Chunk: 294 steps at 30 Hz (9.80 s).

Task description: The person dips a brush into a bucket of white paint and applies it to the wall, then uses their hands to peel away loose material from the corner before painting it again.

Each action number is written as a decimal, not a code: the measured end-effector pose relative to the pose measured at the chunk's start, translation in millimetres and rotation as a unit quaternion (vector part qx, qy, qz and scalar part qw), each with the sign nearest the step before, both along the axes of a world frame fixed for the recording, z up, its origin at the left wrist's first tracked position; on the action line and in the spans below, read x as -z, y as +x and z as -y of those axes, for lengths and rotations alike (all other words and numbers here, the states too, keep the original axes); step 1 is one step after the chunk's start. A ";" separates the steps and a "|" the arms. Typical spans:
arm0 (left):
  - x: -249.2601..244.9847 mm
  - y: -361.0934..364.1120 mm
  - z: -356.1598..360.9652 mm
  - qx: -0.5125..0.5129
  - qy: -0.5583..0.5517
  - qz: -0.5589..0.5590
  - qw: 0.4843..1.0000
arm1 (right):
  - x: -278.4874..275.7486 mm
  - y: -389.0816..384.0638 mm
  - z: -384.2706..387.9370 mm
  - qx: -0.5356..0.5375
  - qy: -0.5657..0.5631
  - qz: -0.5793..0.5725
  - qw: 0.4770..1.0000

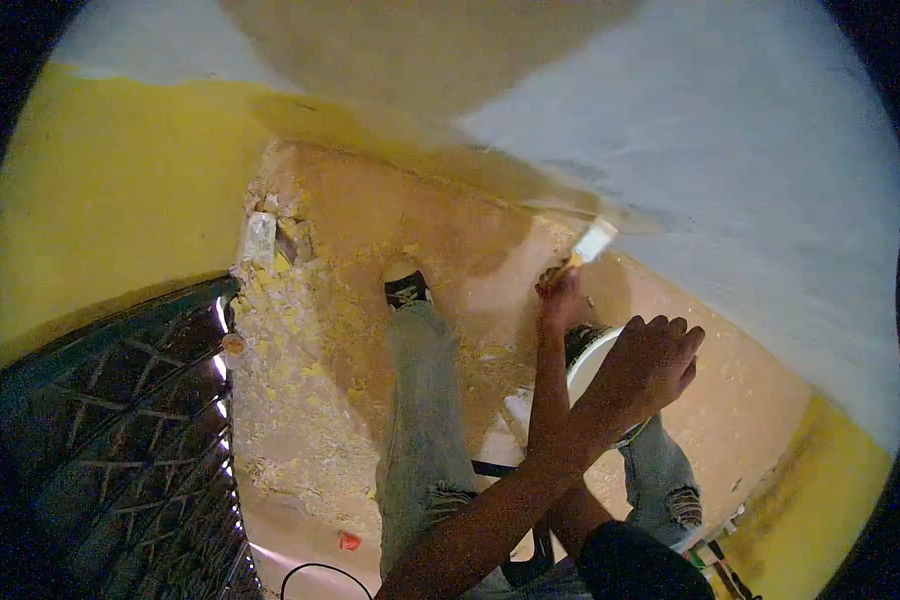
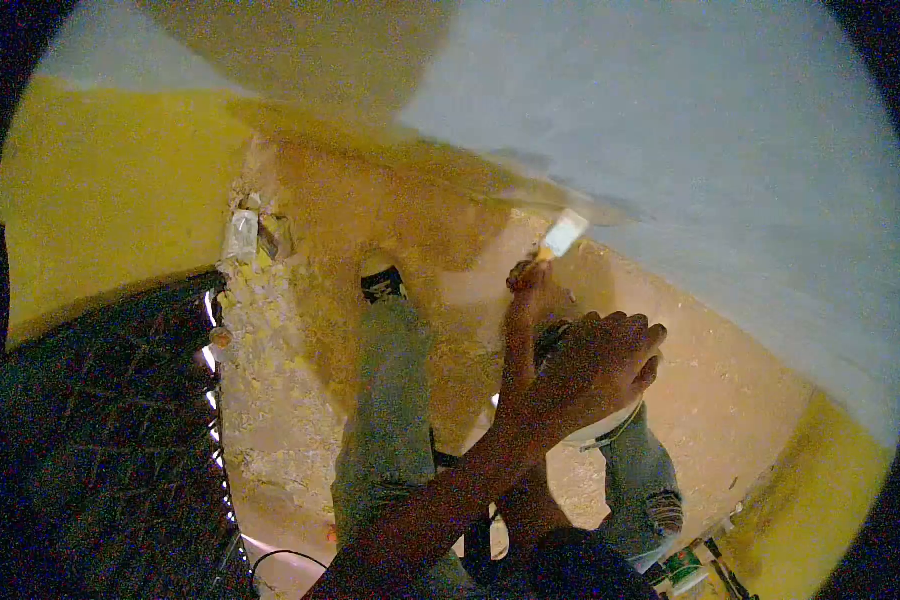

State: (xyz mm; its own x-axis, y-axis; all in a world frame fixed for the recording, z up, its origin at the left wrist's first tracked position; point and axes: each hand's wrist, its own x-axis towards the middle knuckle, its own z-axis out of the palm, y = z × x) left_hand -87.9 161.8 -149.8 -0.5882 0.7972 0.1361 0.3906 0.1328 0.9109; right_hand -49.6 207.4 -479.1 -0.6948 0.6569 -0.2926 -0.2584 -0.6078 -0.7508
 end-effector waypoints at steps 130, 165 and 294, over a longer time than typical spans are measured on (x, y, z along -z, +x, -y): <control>-21.0 -30.6 40.8 0.419 0.295 0.494 0.703 | -1.1 17.1 -19.5 0.022 0.072 0.301 0.951; -24.5 -25.2 35.6 0.453 0.107 0.513 0.721 | -72.9 52.7 -10.6 -0.028 0.062 0.345 0.936; 289.7 89.4 177.0 -0.075 -0.229 0.366 0.899 | -180.3 295.7 -15.3 -0.345 0.545 0.392 0.656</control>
State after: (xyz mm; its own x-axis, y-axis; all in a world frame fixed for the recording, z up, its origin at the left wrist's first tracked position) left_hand 1.5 -15.2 -439.5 -0.4920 0.5754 -0.6534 -0.3444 0.5607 0.7530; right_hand 246.0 222.7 -298.8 -0.8539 0.3805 -0.3551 0.5204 0.6321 -0.5741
